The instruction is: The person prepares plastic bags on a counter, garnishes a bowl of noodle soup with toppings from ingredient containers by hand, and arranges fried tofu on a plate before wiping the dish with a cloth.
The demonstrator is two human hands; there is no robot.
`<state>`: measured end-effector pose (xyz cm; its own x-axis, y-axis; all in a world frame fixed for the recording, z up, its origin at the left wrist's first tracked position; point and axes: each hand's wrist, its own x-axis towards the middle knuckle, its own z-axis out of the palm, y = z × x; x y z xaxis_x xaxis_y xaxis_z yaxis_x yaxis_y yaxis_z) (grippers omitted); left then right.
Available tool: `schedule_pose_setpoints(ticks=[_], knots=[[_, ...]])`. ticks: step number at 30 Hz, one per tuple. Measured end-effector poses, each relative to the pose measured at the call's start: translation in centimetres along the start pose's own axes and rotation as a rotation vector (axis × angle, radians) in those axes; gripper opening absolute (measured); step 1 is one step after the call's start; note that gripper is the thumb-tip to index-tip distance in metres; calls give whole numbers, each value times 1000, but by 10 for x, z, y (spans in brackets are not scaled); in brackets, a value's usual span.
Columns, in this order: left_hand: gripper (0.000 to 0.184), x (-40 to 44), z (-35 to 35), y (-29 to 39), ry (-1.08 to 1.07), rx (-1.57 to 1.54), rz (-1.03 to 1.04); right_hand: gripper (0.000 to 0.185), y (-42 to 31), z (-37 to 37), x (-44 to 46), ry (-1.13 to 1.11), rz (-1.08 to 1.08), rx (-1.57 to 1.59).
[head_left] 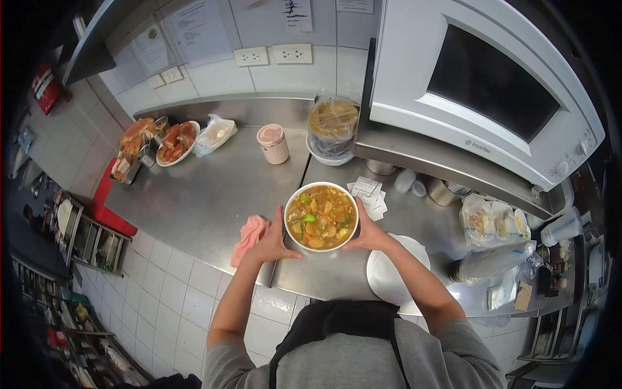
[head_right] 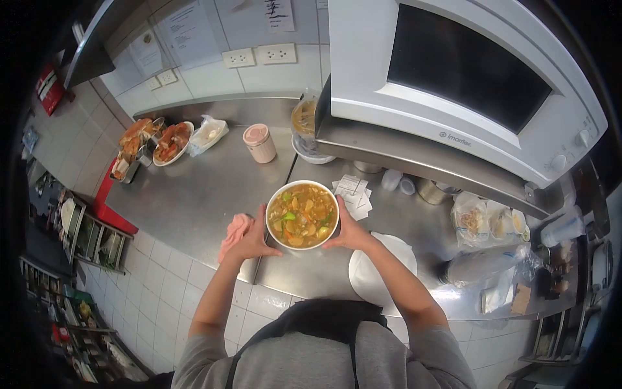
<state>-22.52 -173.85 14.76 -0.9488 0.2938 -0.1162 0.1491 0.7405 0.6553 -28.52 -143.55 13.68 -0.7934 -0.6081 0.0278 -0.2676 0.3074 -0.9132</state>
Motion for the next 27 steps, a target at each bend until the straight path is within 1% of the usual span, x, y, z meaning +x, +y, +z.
schedule_pose_setpoints(ticks=[1,2,3,4,5,7,11,12,16,20,23,27], knots=[[143,6,4,-7,-8,-20,-1,141,0,1,1,-5,-9,47],[144,11,7,-12,-16,-41,-3,143,2,3,3,5,-27,21],[145,16,10,-17,-25,-62,-6,141,4,4,4,3,-31,75],[146,21,14,-22,18,-248,138,139,6,5,5,1,-35,130],[147,24,13,-18,12,-340,141,138,7,7,5,-1,-38,186],[149,26,9,-11,-5,-523,144,136,11,10,6,40,-58,185],[142,36,9,-2,32,-653,224,131,-7,8,9,66,-126,216],[137,37,6,3,45,-670,255,131,-10,8,9,65,-123,244],[135,39,0,8,54,-688,253,131,-1,13,8,88,-138,277],[133,42,1,6,42,-719,258,131,-12,13,9,97,-147,322],[138,41,1,4,38,-690,237,129,-15,13,9,104,-143,350],[146,42,10,-12,84,-623,263,128,-13,13,10,105,-152,352]])
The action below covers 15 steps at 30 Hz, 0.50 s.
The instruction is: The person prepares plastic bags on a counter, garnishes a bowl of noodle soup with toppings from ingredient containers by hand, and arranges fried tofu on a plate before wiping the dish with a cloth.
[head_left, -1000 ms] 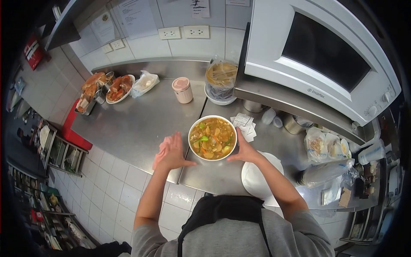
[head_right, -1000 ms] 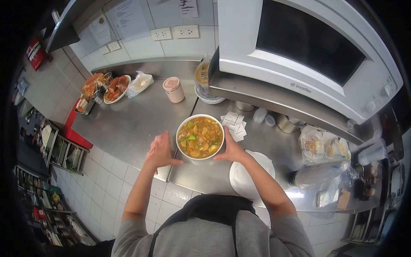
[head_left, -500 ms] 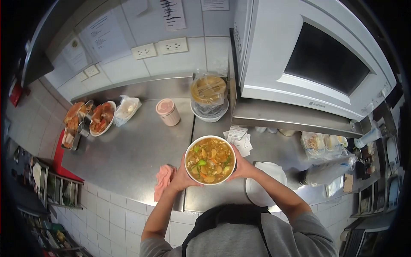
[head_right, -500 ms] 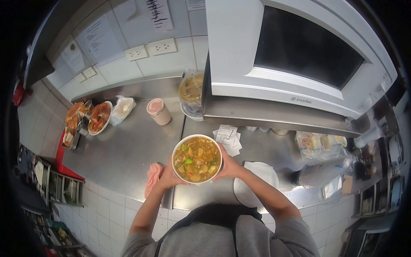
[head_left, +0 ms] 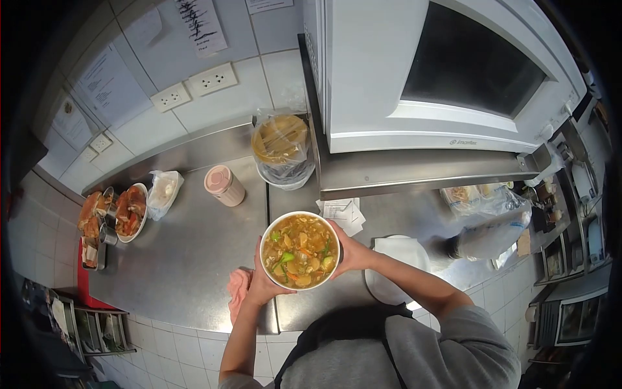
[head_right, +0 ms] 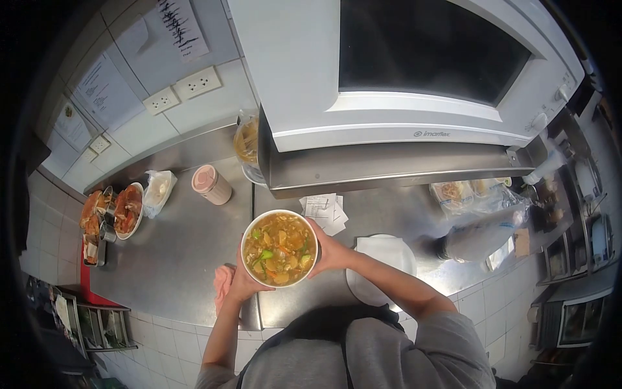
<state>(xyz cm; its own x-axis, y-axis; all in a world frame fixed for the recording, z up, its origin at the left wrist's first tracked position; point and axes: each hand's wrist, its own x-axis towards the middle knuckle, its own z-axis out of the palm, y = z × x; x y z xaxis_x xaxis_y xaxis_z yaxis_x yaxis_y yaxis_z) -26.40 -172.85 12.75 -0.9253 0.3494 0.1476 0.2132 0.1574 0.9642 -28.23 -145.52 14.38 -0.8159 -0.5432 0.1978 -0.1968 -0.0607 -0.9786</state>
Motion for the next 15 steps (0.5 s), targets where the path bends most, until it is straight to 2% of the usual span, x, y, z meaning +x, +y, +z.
schedule_pose_setpoints(ticks=[2,8,12,15], knots=[[148,1,-3,-7,-25,58,6,128,-4,0,1,-6,-1,-10],[148,-5,1,-19,-4,-25,-20,125,-4,-2,0,-22,-44,18],[145,0,10,7,-39,-161,-58,124,-13,-1,-6,-9,-37,18],[143,-1,10,2,-41,-63,-27,125,-22,-2,-7,-28,-21,70]])
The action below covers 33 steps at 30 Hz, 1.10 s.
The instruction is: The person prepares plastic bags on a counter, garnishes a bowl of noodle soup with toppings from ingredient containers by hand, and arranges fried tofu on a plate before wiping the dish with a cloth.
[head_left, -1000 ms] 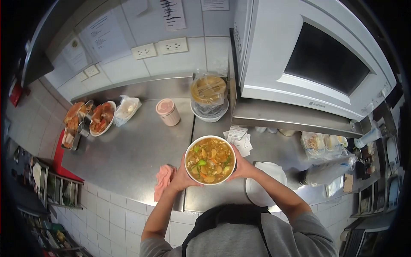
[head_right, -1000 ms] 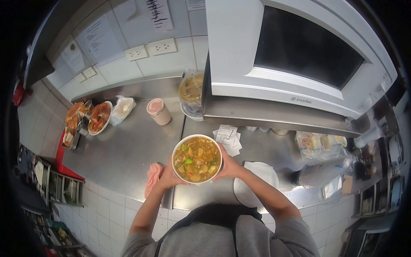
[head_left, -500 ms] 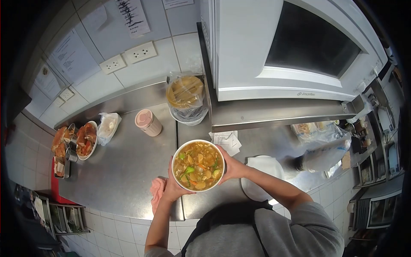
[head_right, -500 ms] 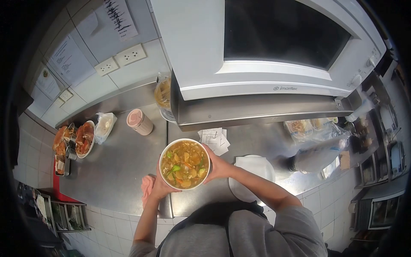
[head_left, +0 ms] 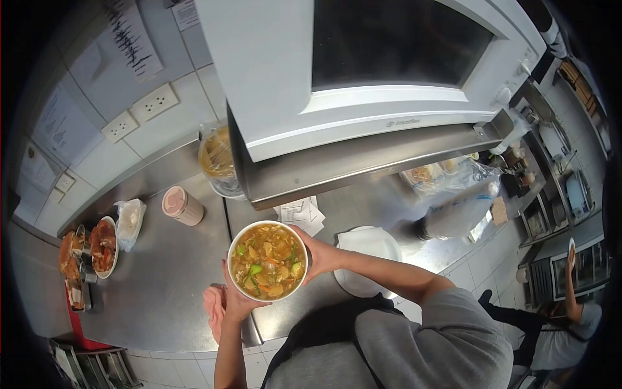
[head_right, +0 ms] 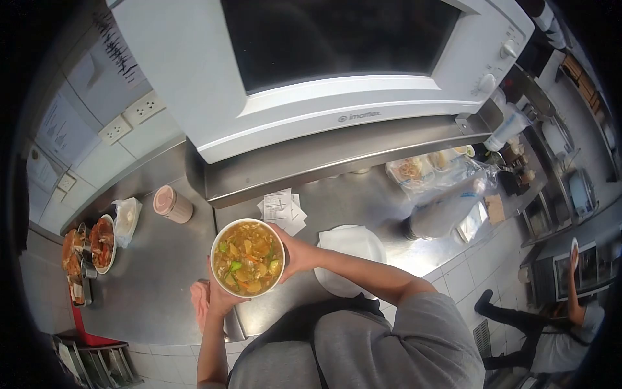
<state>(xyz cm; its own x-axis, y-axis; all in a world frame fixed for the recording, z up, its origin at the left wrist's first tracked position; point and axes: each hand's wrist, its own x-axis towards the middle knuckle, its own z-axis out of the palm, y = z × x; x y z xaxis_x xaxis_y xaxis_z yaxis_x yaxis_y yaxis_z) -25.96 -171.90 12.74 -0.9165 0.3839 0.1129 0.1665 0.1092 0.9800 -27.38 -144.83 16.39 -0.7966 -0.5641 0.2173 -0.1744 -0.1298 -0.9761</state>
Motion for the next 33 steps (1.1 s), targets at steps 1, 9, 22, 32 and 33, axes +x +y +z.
schedule_pose_setpoints(ticks=[1,9,22,32,33], knots=[[143,0,0,4,-1,5,-5,124,-1,0,-2,15,-7,-14],[143,0,26,27,-12,112,21,128,-34,-8,-37,77,69,-160],[139,22,137,35,-225,382,193,135,-46,-46,-183,360,300,-372],[138,25,185,28,-243,463,164,136,-49,-58,-219,381,297,-262],[137,26,185,30,-295,346,111,136,-50,-60,-220,354,303,-293]])
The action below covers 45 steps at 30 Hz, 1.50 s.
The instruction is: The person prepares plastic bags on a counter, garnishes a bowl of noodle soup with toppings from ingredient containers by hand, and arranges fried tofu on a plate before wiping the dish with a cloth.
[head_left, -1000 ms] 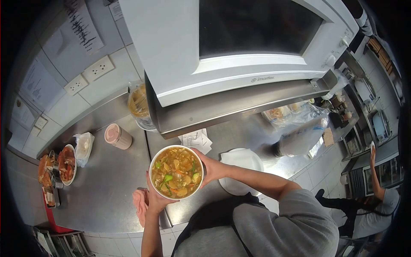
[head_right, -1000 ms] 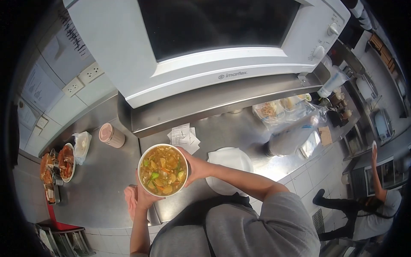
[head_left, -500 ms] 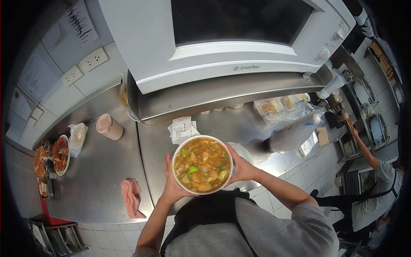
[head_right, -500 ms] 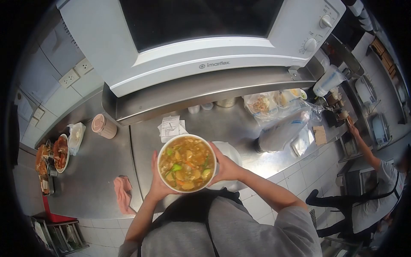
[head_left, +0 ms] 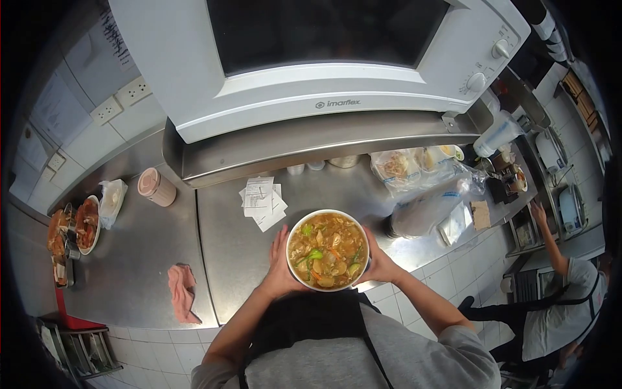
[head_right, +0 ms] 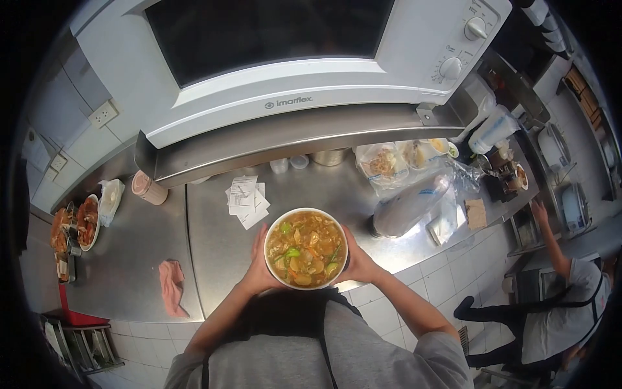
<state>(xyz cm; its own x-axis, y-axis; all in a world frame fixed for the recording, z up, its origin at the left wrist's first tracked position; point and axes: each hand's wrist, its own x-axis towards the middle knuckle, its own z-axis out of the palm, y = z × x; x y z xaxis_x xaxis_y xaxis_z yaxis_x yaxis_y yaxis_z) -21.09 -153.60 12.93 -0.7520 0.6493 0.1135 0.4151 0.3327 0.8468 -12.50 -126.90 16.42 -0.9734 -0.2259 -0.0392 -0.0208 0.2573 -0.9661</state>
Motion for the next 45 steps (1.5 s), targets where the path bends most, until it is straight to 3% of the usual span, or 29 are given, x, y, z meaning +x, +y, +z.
schedule_pose_setpoints(ticks=[5,11,14,15,18,19,21,22,23,26,29,32,38,39,42,43,45], knots=[[132,2,-7,15,-137,-526,-61,134,14,2,-4,3,-44,-7],[132,-5,-6,23,-140,-495,-136,133,9,5,-6,-26,-19,173],[137,-13,-6,8,-167,-455,-98,127,15,-3,-13,19,-60,-214],[119,-18,-6,3,-144,-415,-18,118,28,0,-23,126,-73,-321],[81,-33,8,-15,28,-540,-103,107,59,-15,-50,65,217,-335],[71,-37,10,-13,53,-700,-258,94,77,-20,-63,206,307,-310],[53,-45,6,7,92,-1001,-591,93,87,-29,-73,668,390,-239],[52,-47,10,4,95,-1010,-631,93,90,-34,-77,899,427,-198],[51,-49,14,-2,100,-1019,-672,87,88,-37,-69,1077,194,-223],[50,-41,16,2,107,-1027,-737,87,65,-50,-40,1115,-20,-226],[49,-41,12,-9,71,-1012,-743,90,44,-56,-20,1039,56,-72],[46,-43,16,0,94,-1046,-766,92,62,-61,5,1055,-97,-148],[47,-46,30,29,127,-1084,-720,89,73,-78,48,944,-71,-48],[47,-46,35,39,151,-1077,-710,96,75,-81,54,1013,-130,-332],[52,-50,61,41,179,-1044,-758,106,72,-98,47,831,-45,-349],[51,-51,67,50,171,-1011,-755,101,71,-107,38,775,-60,-424],[51,-47,81,67,171,-962,-758,86,67,-151,18,444,-38,-335]])
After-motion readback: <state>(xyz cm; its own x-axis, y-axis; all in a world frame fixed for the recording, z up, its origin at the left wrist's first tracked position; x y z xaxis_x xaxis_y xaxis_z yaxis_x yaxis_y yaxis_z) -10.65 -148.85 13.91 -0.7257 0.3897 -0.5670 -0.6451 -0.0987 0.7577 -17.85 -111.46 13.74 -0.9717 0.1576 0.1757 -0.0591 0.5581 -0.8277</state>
